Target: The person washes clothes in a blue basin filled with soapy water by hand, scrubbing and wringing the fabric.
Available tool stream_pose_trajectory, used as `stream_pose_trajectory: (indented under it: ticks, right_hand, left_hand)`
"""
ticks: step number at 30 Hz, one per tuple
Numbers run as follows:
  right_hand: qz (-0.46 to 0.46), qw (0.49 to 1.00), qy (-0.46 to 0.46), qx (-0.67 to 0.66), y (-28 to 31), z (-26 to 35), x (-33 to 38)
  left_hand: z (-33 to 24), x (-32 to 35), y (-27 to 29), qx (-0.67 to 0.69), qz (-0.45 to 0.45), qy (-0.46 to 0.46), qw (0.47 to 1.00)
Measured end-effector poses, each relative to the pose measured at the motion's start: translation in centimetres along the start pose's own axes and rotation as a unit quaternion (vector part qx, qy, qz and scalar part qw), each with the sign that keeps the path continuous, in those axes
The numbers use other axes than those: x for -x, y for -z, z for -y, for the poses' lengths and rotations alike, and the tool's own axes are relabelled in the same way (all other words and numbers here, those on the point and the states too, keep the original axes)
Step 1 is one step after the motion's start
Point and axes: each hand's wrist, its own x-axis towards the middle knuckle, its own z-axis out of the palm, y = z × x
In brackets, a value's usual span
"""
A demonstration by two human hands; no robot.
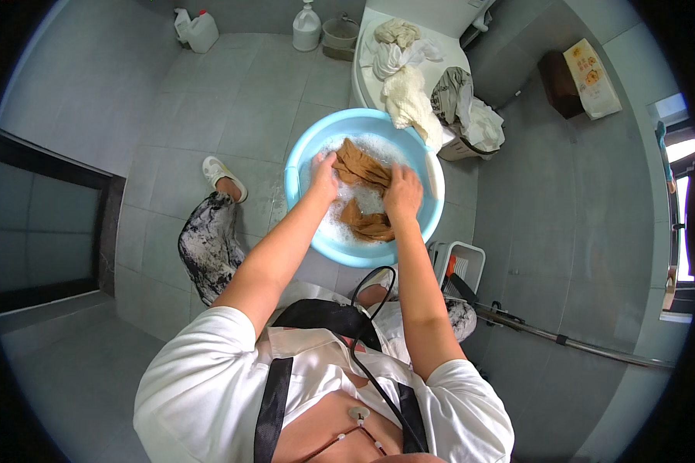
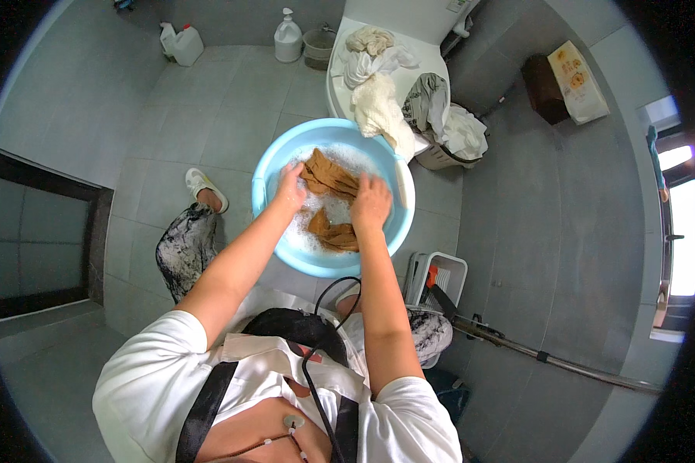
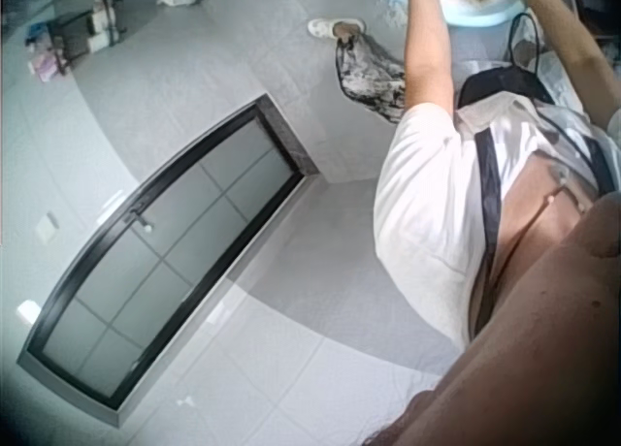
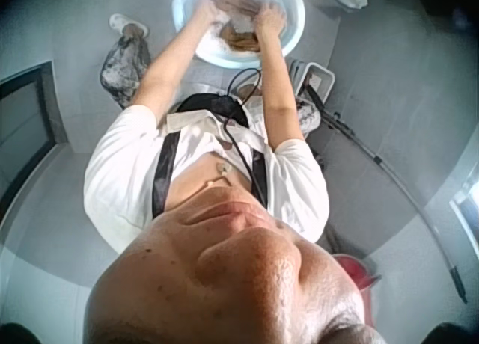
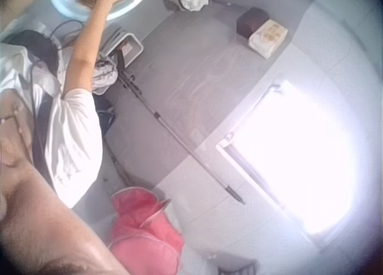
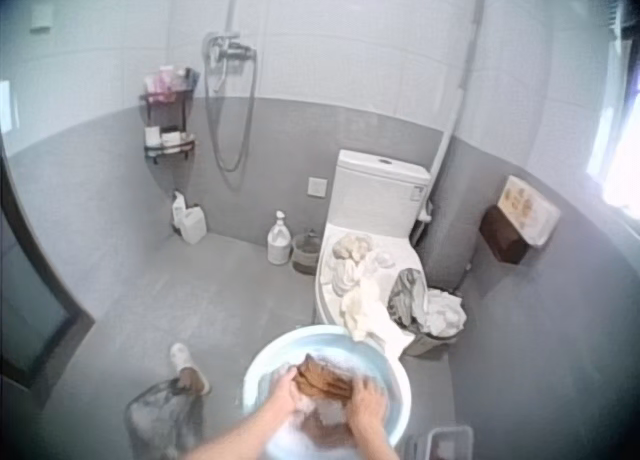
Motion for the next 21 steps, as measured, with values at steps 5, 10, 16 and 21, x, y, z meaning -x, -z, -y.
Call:
stream_pose_trajectory:
  ticks: [5, 10, 16, 21]
  right_hand:
    - [0.114, 0.986, 0.046, -0.112, -0.6, 2.4, -2.9]
    - [0.231, 0.955, -0.118, -0.143, -4.7, 1.2, -3.5]
    - [0.271, 0.881, -0.298, -0.249, -8.0, -1.4, -5.2]
    - [0.039, 0.831, -0.173, -0.528, -0.7, 3.9, -2.8]
  left_hand:
    - [2.2, -1.7, 1.1, 0.088, 0.111, 0.048, 0.989]
    - [2.1, -1.7, 0.3, -0.123, 0.065, 0.065, 0.988]
    - [2.6, -2.3, -0.5, -0.123, 0.119, 0.094, 0.981]
    - [0.6, 0.9, -2.5, 0.083, 0.228, 0.159, 0.957]
